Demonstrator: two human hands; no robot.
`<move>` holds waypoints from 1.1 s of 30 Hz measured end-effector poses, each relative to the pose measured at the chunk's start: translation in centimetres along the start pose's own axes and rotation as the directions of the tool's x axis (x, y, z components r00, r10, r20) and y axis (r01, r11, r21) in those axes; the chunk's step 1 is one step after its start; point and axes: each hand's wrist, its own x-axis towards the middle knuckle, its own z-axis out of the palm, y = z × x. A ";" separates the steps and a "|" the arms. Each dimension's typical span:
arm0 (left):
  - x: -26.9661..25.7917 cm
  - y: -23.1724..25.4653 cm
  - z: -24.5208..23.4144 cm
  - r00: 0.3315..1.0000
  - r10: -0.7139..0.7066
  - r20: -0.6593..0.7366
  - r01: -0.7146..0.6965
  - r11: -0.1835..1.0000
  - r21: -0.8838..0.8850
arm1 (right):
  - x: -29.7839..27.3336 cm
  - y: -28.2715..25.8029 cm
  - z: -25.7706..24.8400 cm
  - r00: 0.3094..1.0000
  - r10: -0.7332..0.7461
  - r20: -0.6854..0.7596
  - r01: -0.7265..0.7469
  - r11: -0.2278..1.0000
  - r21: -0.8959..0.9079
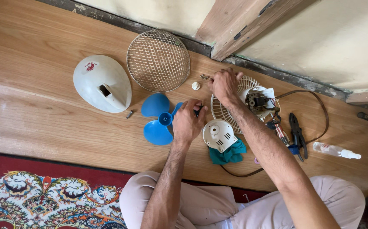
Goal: The person disassembles a small electric fan, cleans the internal components and housing with a cloth, and reassembles the unit using a screwdriver and pliers. They handle the fan blades, motor housing, and power cord throughout the process.
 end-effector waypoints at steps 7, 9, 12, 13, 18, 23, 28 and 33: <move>0.2 -0.1 0.2 1.000 0.000 -0.007 0.000 1.000 0.011 | -0.8 0.1 -0.6 0.991 -0.092 -0.095 0.100 0.992 0.083; 0.2 -0.2 0.3 0.999 -0.024 -0.022 0.022 0.998 -0.062 | -1.0 0.0 -1.0 0.979 -0.157 -0.133 0.174 0.977 0.125; 0.4 -0.5 0.4 0.997 -0.037 -0.065 0.029 0.992 -0.124 | -2.3 -0.8 -2.5 0.918 -0.293 -0.269 0.348 0.919 0.185; 0.5 -0.6 0.4 0.996 -0.038 -0.083 0.027 0.990 -0.136 | -2.8 -1.2 -3.2 0.886 -0.333 -0.321 0.404 0.896 0.185; 0.8 -1.4 0.6 0.994 -0.029 -0.107 -0.025 0.883 -0.468 | -6.0 -3.7 -7.4 0.759 -0.459 -0.462 0.565 0.817 0.115; 1.1 -1.6 0.9 0.998 -0.035 -0.055 -0.012 0.730 -0.683 | -8.0 -5.1 -10.6 0.687 -0.520 -0.507 0.596 0.803 -0.015; 0.9 -1.2 0.4 0.988 -0.151 0.033 0.131 0.704 -0.698 | -8.9 -5.0 -11.2 0.617 -0.631 -0.469 0.635 0.752 -0.176; 0.8 -1.4 0.2 0.991 -0.111 0.071 0.128 0.691 -0.712 | -10.0 -5.0 -11.4 0.648 -0.608 -0.459 0.641 0.761 -0.103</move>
